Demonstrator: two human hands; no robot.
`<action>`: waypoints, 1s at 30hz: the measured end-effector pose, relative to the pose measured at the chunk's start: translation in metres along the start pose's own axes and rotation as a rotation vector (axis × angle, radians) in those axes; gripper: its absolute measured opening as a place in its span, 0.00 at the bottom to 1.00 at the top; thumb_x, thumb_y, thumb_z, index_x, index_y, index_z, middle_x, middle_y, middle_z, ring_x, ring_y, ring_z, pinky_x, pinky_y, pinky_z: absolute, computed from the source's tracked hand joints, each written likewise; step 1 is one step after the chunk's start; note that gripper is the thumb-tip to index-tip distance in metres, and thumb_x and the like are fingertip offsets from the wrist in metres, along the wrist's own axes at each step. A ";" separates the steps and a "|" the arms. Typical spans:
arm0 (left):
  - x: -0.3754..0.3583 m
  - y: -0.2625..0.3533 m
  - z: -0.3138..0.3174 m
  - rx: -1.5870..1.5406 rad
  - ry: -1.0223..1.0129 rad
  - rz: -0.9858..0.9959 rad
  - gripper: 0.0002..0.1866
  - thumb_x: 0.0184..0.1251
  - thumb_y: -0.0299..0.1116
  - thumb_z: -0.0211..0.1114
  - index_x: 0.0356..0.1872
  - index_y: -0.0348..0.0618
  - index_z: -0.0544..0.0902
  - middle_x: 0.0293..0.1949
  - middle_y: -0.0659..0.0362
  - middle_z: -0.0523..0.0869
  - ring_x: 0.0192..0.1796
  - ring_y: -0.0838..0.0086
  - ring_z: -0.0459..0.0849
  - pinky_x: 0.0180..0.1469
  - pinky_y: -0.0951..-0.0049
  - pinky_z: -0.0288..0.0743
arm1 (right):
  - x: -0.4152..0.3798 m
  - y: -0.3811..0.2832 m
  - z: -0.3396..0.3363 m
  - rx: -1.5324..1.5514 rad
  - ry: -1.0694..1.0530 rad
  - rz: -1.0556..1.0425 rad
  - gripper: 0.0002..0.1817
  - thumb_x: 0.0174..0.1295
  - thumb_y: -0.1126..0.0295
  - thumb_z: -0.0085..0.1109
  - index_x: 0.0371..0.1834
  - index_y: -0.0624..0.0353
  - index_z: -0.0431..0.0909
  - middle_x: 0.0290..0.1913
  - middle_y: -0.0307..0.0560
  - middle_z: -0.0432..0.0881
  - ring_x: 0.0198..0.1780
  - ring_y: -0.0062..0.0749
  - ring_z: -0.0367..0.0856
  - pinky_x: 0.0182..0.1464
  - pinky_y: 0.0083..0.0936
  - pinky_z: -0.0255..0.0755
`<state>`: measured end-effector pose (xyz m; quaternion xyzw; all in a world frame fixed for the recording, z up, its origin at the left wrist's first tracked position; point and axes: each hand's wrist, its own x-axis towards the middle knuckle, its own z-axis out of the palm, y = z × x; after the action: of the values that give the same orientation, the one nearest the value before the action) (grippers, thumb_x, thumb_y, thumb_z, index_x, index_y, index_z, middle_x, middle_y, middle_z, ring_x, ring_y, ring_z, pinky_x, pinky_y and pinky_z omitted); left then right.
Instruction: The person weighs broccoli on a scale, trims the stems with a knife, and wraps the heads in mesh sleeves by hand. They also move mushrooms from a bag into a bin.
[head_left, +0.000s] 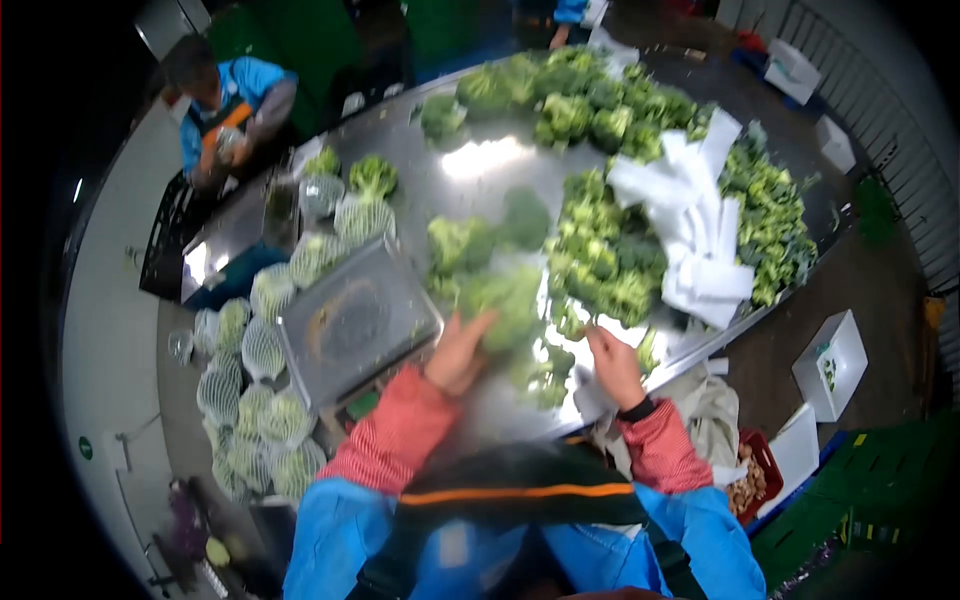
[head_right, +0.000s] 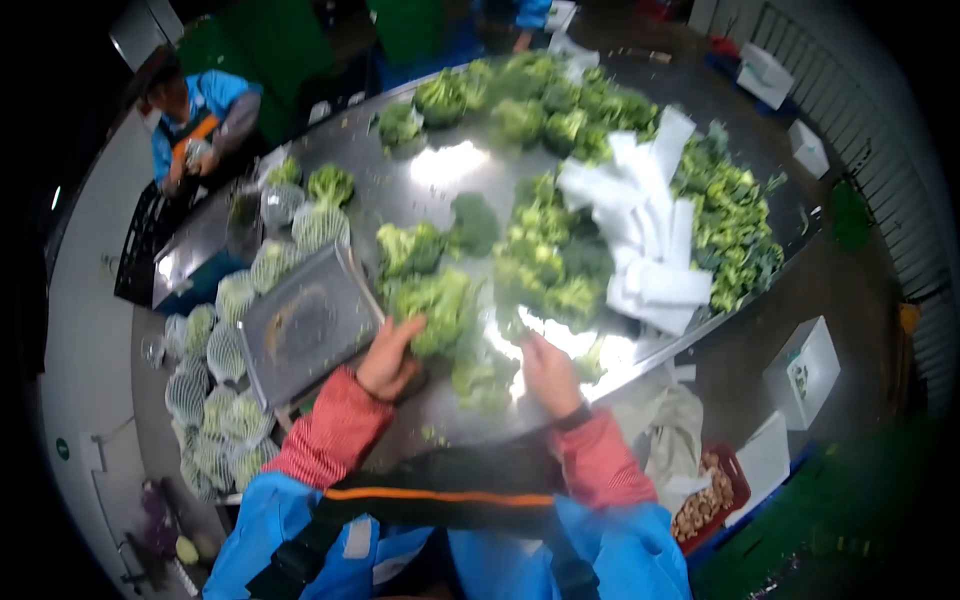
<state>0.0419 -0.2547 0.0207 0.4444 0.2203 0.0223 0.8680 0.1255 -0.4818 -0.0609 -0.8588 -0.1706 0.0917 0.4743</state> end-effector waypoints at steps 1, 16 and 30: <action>0.003 0.002 0.001 0.022 -0.003 0.006 0.21 0.69 0.31 0.59 0.61 0.43 0.68 0.54 0.57 0.79 0.53 0.70 0.81 0.46 0.72 0.80 | 0.001 -0.020 -0.013 0.003 0.000 -0.044 0.12 0.67 0.65 0.50 0.43 0.61 0.79 0.29 0.54 0.80 0.31 0.41 0.79 0.34 0.32 0.72; 0.012 -0.003 -0.003 0.042 -0.125 -0.138 0.22 0.67 0.32 0.59 0.61 0.39 0.68 0.55 0.56 0.78 0.55 0.69 0.80 0.54 0.65 0.78 | 0.038 -0.060 -0.022 -0.414 0.042 -0.697 0.07 0.54 0.72 0.59 0.30 0.56 0.70 0.24 0.46 0.75 0.25 0.42 0.78 0.24 0.35 0.70; 0.054 0.034 -0.009 0.459 -0.052 0.079 0.43 0.58 0.35 0.70 0.72 0.40 0.56 0.63 0.50 0.72 0.59 0.69 0.77 0.59 0.71 0.72 | 0.053 -0.014 -0.048 -0.425 0.064 -0.423 0.05 0.60 0.70 0.56 0.38 0.56 0.77 0.30 0.52 0.82 0.32 0.50 0.81 0.32 0.39 0.73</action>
<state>0.0926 -0.2146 0.0226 0.6387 0.1795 -0.0057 0.7482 0.1868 -0.4929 -0.0228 -0.8867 -0.3460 -0.0739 0.2977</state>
